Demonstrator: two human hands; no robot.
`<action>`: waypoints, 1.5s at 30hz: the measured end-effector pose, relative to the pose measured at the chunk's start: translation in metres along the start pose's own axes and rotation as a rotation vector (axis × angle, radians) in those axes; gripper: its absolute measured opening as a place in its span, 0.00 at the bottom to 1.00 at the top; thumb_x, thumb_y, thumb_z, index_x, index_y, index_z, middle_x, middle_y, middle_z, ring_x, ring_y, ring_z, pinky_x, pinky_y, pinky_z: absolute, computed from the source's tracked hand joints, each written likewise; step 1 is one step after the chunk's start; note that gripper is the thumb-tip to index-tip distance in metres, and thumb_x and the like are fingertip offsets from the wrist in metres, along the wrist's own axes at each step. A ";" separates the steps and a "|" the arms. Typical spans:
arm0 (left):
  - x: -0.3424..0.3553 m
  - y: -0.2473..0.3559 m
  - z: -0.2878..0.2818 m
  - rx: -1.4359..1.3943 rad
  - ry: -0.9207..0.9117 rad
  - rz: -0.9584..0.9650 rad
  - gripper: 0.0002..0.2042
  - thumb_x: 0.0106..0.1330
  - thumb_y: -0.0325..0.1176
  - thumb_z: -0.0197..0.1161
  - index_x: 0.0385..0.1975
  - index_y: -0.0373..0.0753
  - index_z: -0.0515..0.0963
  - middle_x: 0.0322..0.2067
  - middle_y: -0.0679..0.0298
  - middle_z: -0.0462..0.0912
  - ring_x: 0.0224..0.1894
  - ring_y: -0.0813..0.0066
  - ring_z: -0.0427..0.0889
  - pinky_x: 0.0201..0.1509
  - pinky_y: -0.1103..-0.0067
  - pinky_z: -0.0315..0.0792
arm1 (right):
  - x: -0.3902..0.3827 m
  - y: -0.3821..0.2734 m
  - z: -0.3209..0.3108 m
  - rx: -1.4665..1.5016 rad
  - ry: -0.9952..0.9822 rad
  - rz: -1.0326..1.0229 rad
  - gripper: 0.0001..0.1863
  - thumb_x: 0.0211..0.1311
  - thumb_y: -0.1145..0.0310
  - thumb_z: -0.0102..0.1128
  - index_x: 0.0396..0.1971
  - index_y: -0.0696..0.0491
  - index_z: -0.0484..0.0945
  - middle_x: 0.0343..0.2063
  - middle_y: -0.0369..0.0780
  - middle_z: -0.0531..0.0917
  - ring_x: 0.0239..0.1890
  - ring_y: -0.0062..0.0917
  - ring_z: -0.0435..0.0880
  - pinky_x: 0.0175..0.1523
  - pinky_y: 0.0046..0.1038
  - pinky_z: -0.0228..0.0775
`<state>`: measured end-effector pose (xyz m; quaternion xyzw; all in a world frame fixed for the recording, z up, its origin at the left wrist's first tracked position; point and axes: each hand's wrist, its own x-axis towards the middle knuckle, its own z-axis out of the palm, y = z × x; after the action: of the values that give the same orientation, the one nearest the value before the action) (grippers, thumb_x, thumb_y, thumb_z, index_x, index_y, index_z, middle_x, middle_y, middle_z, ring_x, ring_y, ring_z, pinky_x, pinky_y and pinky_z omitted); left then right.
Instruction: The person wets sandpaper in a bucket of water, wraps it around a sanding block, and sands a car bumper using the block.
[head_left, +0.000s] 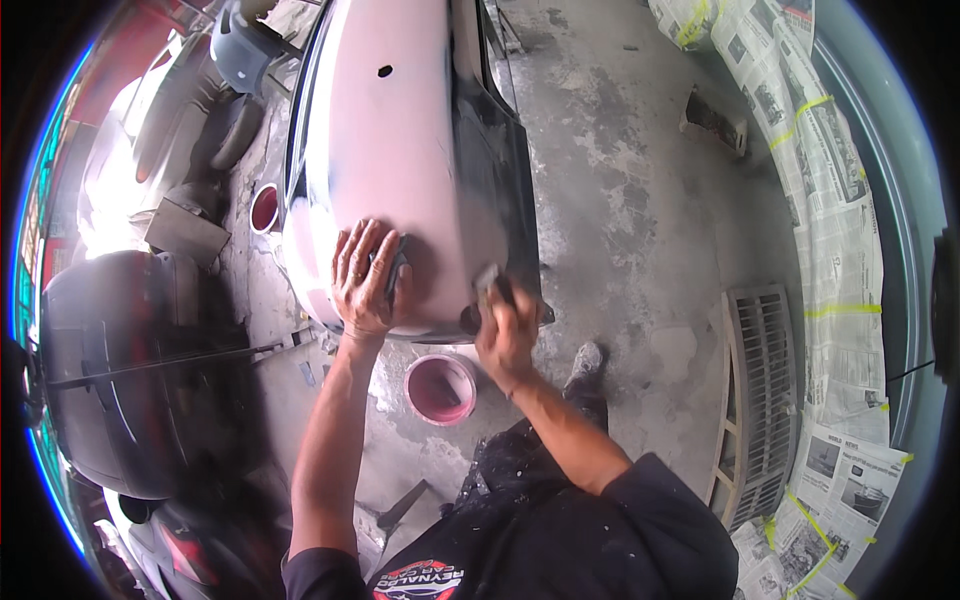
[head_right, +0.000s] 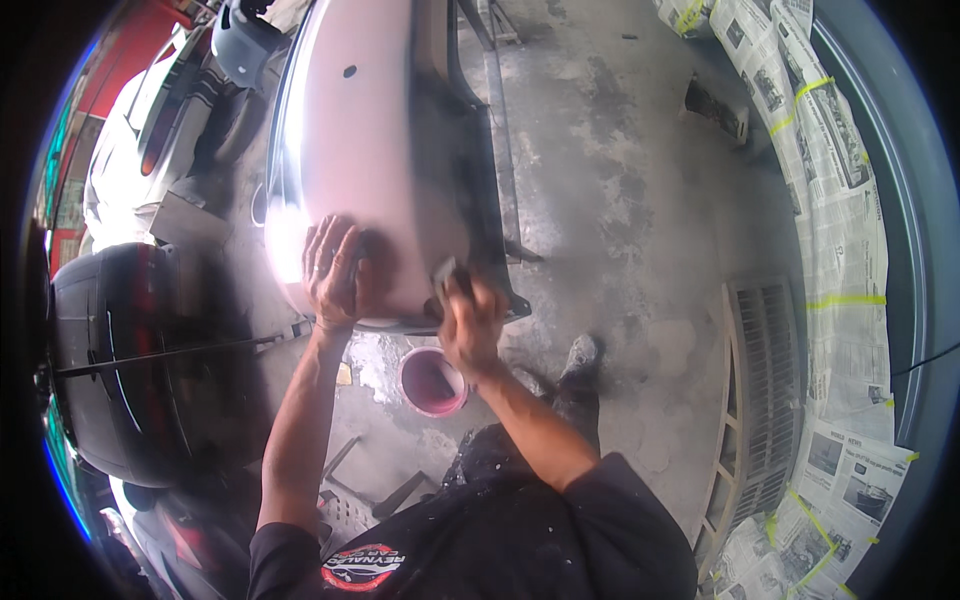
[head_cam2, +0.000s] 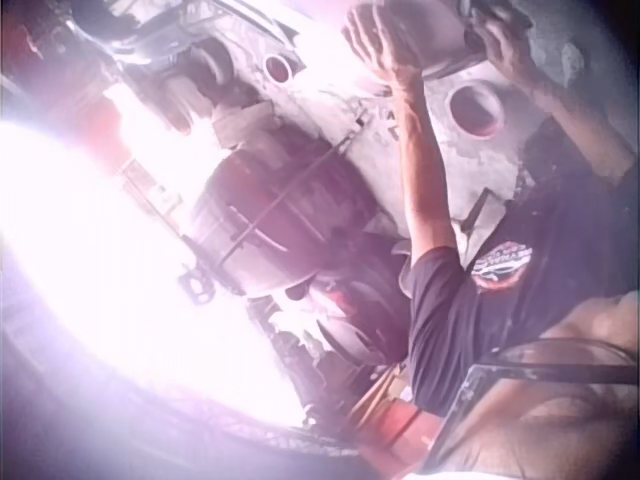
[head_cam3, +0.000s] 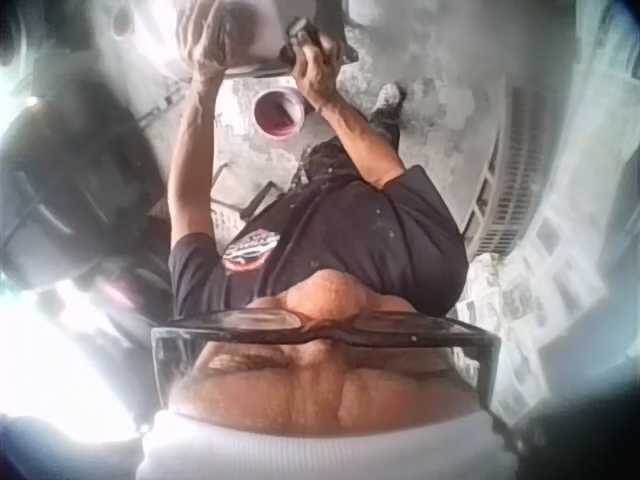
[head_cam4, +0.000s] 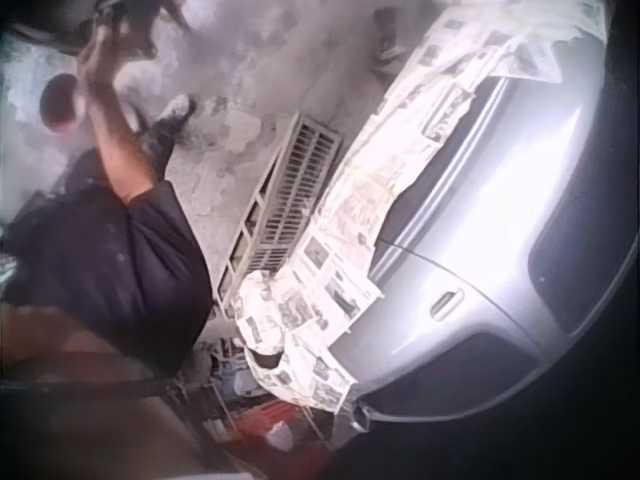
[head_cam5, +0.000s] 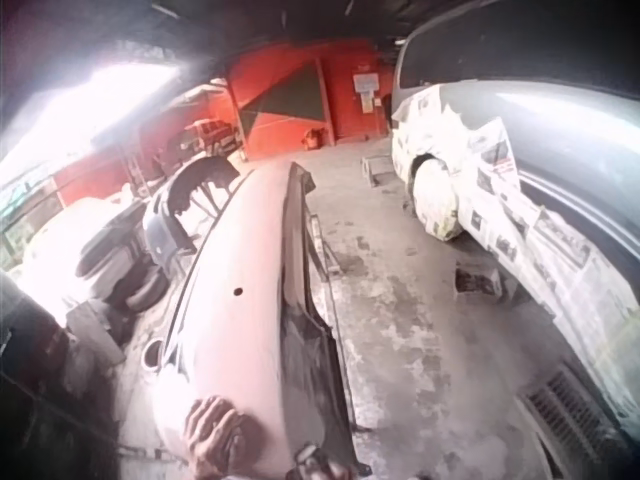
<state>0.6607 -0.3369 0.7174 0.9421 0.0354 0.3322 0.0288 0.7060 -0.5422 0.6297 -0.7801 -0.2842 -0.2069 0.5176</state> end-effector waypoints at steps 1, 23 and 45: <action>0.003 0.003 0.002 0.003 -0.003 0.007 0.21 0.60 0.34 0.65 0.54 0.38 0.83 0.58 0.50 0.81 0.63 0.50 0.78 0.73 0.55 0.63 | -0.051 0.015 -0.005 0.027 -0.027 -0.040 0.22 0.58 0.79 0.68 0.54 0.51 0.77 0.53 0.50 0.77 0.55 0.45 0.76 0.57 0.46 0.67; -0.001 0.001 0.001 0.009 -0.008 -0.005 0.20 0.61 0.34 0.64 0.54 0.39 0.83 0.57 0.51 0.81 0.63 0.51 0.78 0.73 0.55 0.63 | -0.027 0.002 -0.004 0.087 -0.008 -0.032 0.17 0.59 0.77 0.69 0.48 0.53 0.78 0.51 0.48 0.79 0.52 0.39 0.78 0.55 0.43 0.68; -0.003 -0.003 0.000 0.056 -0.015 0.010 0.20 0.63 0.34 0.63 0.54 0.37 0.83 0.58 0.49 0.80 0.65 0.49 0.76 0.73 0.53 0.62 | 0.047 -0.008 0.007 0.028 -0.011 0.268 0.12 0.66 0.73 0.63 0.46 0.57 0.73 0.43 0.49 0.77 0.46 0.44 0.73 0.49 0.44 0.67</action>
<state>0.6583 -0.3346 0.7159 0.9451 0.0397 0.3243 0.0010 0.7362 -0.5221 0.6619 -0.8049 -0.1830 -0.1276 0.5499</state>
